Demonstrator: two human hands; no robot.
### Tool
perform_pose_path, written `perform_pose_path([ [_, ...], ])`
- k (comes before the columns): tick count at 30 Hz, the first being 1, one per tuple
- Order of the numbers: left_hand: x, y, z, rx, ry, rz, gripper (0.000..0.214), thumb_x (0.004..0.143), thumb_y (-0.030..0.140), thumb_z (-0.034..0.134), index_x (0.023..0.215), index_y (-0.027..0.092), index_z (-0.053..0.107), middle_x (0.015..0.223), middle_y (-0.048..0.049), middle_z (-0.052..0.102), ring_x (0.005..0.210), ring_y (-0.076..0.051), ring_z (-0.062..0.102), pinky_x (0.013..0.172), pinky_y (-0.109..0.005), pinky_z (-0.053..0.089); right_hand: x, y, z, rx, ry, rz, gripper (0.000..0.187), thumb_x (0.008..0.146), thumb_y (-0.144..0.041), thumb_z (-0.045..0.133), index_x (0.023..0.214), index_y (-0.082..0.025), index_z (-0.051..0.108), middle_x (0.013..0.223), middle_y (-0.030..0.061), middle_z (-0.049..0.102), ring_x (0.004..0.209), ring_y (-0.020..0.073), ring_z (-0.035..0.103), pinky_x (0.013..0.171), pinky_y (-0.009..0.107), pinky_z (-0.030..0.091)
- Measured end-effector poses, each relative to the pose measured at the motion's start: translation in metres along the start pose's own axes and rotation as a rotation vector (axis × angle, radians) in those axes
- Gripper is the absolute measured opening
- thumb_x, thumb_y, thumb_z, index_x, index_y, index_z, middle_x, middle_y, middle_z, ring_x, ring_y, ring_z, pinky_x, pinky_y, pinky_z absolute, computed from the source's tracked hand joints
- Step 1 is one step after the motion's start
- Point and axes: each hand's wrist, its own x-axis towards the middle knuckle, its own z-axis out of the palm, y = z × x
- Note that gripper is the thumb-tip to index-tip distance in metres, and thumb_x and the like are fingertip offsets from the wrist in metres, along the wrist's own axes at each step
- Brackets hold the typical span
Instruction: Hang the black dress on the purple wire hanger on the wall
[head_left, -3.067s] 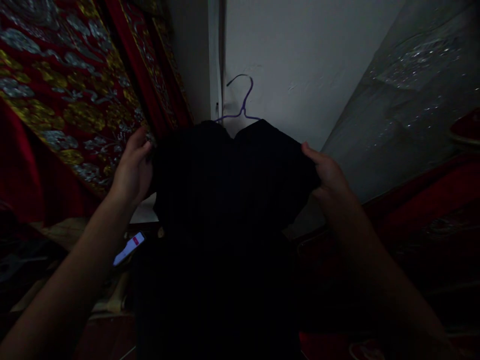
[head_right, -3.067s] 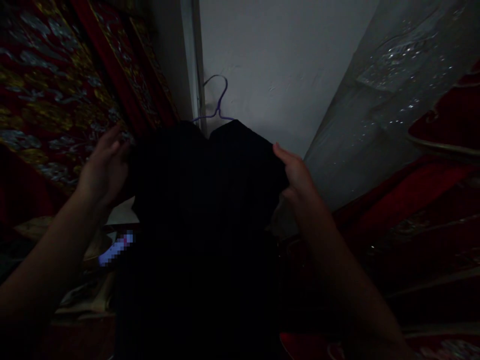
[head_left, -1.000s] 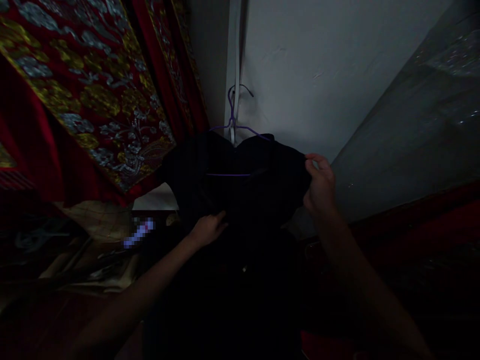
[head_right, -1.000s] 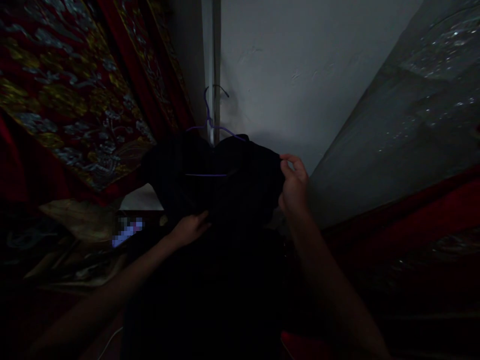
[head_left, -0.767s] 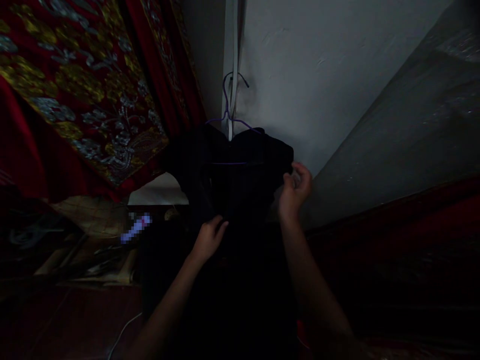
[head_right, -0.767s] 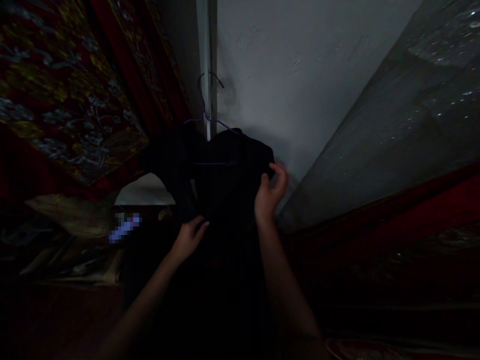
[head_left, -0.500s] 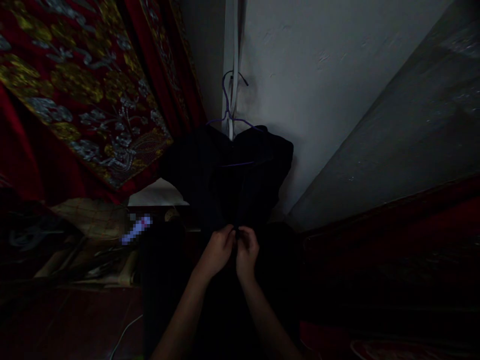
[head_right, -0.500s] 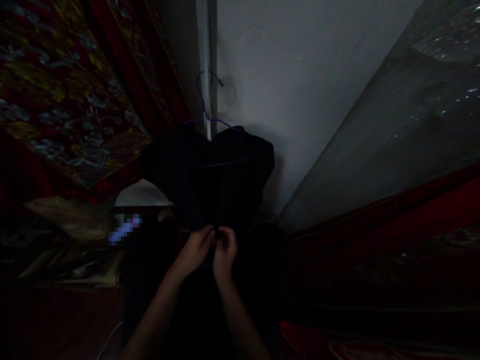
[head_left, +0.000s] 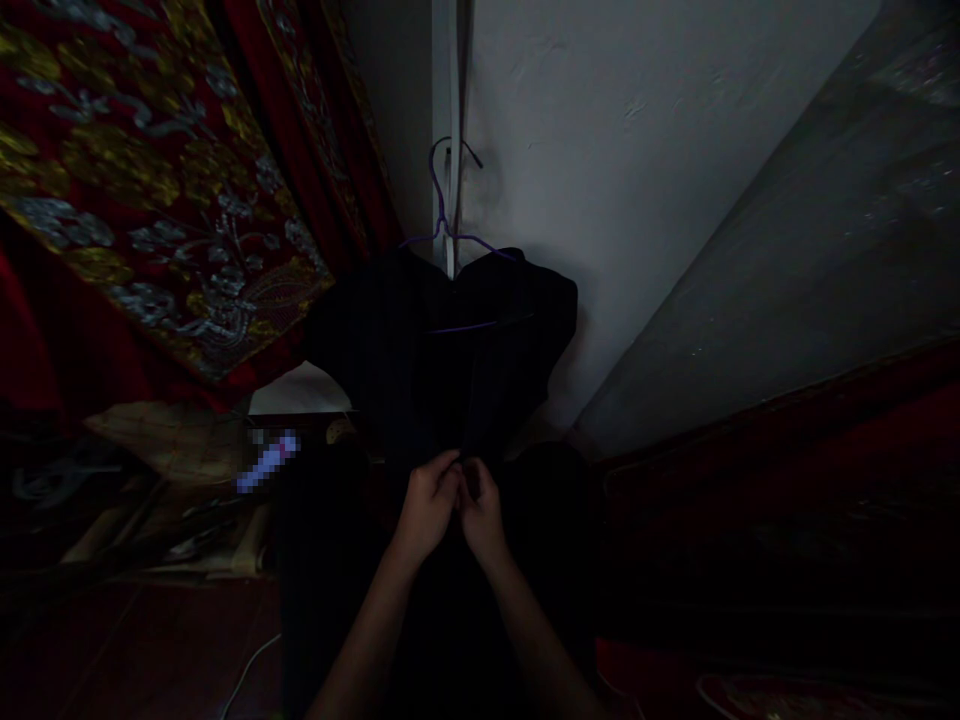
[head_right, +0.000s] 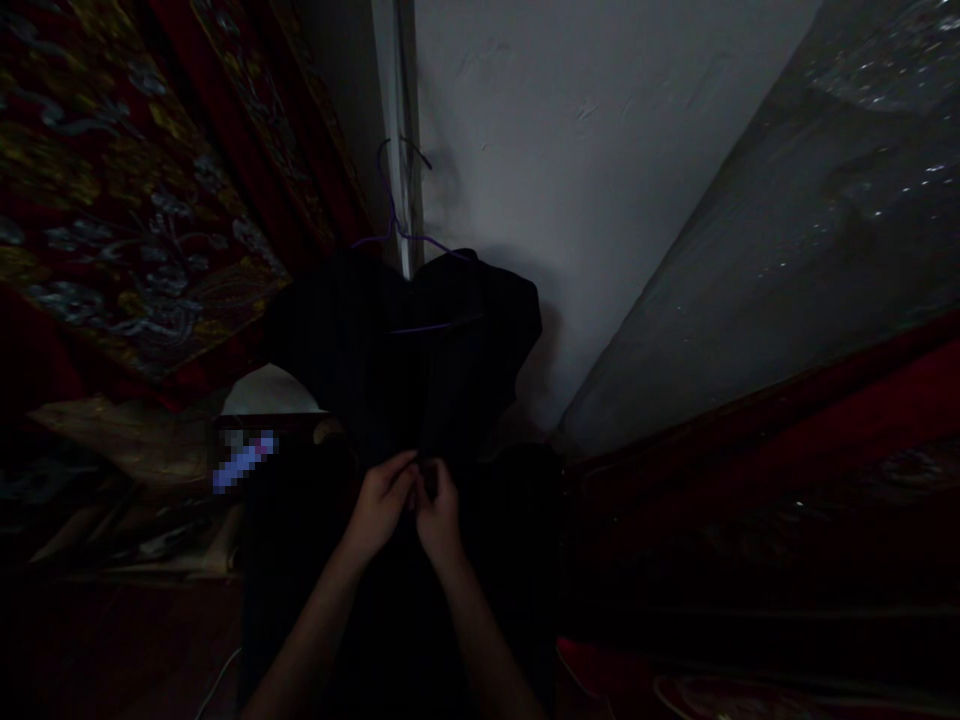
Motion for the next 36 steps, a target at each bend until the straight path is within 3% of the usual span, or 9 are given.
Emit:
perform_pose_path([
  [7, -0.002, 0.014, 0.001, -0.325, -0.035, -0.034, 0.056, 0.086, 0.035, 0.06, 0.138, 0.018, 0.05, 0.077, -0.0027, 0.073, 0.049, -0.012, 0.055, 0.051, -0.025, 0.043, -0.001, -0.007, -0.002, -0.018, -0.067, -0.064, 0.008, 0.084, -0.031, 0.058, 0.086, -0.023, 0.058, 0.08, 0.0018, 0.064, 0.075, 0.0202, 0.061, 0.068, 0.031, 0.049],
  [11, 0.012, 0.029, -0.002, -0.411, 0.037, -0.023, 0.054, 0.083, 0.032, 0.064, 0.132, 0.023, 0.044, 0.073, -0.0007, 0.072, 0.039, -0.009, 0.049, 0.043, -0.022, 0.036, 0.002, -0.01, -0.005, -0.1, -0.058, -0.114, 0.011, 0.087, -0.032, 0.058, 0.092, -0.023, 0.061, 0.086, 0.0036, 0.067, 0.082, 0.0221, 0.063, 0.077, 0.034, 0.05],
  [14, 0.036, 0.061, -0.009, -0.445, 0.055, 0.097, 0.05, 0.082, 0.026, 0.063, 0.128, 0.026, 0.042, 0.07, 0.0016, 0.07, 0.033, -0.006, 0.045, 0.038, -0.019, 0.027, 0.008, -0.008, -0.012, -0.207, -0.035, -0.124, 0.012, 0.087, -0.033, 0.059, 0.08, -0.023, 0.056, 0.075, 0.0006, 0.059, 0.072, 0.0195, 0.057, 0.069, 0.031, 0.046],
  [21, 0.107, 0.177, -0.026, -0.566, 0.05, 0.518, 0.037, 0.074, 0.014, 0.065, 0.098, 0.024, 0.039, 0.064, 0.0063, 0.063, 0.042, -0.011, 0.064, 0.035, -0.015, 0.018, 0.014, 0.006, -0.031, -0.276, -0.053, -0.106, 0.019, 0.088, -0.036, 0.059, 0.076, -0.023, 0.051, 0.072, -0.0011, 0.055, 0.068, 0.0173, 0.055, 0.065, 0.029, 0.043],
  [23, 0.114, 0.193, -0.028, -0.59, 0.05, 0.573, 0.037, 0.075, 0.014, 0.065, 0.094, 0.024, 0.036, 0.064, 0.0065, 0.063, 0.043, -0.01, 0.064, 0.036, -0.015, 0.018, 0.016, 0.01, -0.034, -0.285, -0.066, -0.093, 0.019, 0.088, -0.037, 0.059, 0.077, -0.023, 0.051, 0.072, -0.0011, 0.055, 0.068, 0.0171, 0.056, 0.065, 0.029, 0.043],
  [26, 0.11, 0.193, -0.03, -0.606, 0.078, 0.637, 0.033, 0.078, 0.014, 0.063, 0.093, 0.024, 0.035, 0.067, 0.0054, 0.067, 0.034, -0.005, 0.053, 0.036, -0.015, 0.018, 0.025, 0.003, -0.039, -0.287, -0.168, -0.064, 0.02, 0.085, -0.038, 0.061, 0.077, -0.022, 0.053, 0.071, -0.0011, 0.056, 0.066, 0.0169, 0.057, 0.062, 0.028, 0.043],
  [30, 0.096, 0.169, -0.031, -0.531, 0.039, 0.626, 0.026, 0.085, 0.018, 0.06, 0.091, 0.024, 0.035, 0.066, 0.0059, 0.069, 0.029, -0.003, 0.04, 0.033, -0.015, 0.022, 0.053, -0.05, -0.04, -0.261, -0.252, -0.154, 0.018, 0.084, -0.035, 0.065, 0.095, -0.021, 0.06, 0.076, -0.0008, 0.062, 0.068, 0.0158, 0.06, 0.064, 0.028, 0.046],
  [34, 0.09, 0.158, -0.034, -0.411, -0.036, 0.587, 0.029, 0.088, 0.026, 0.063, 0.087, 0.025, 0.034, 0.06, 0.0098, 0.063, 0.028, -0.003, 0.039, 0.031, -0.014, 0.021, 0.085, -0.151, -0.035, -0.306, -0.179, -0.478, 0.048, 0.093, -0.032, 0.058, 0.14, -0.025, 0.048, 0.09, 0.0013, 0.068, 0.068, 0.0141, 0.058, 0.064, 0.027, 0.046],
  [36, 0.089, 0.16, -0.037, -0.389, -0.05, 0.579, 0.031, 0.087, 0.025, 0.065, 0.087, 0.025, 0.033, 0.06, 0.0107, 0.06, 0.029, -0.003, 0.039, 0.031, -0.015, 0.022, 0.096, -0.198, -0.029, -0.457, -0.165, -0.641, 0.052, 0.095, -0.028, 0.055, 0.146, -0.027, 0.045, 0.098, 0.0025, 0.069, 0.069, 0.0138, 0.058, 0.066, 0.028, 0.046],
])
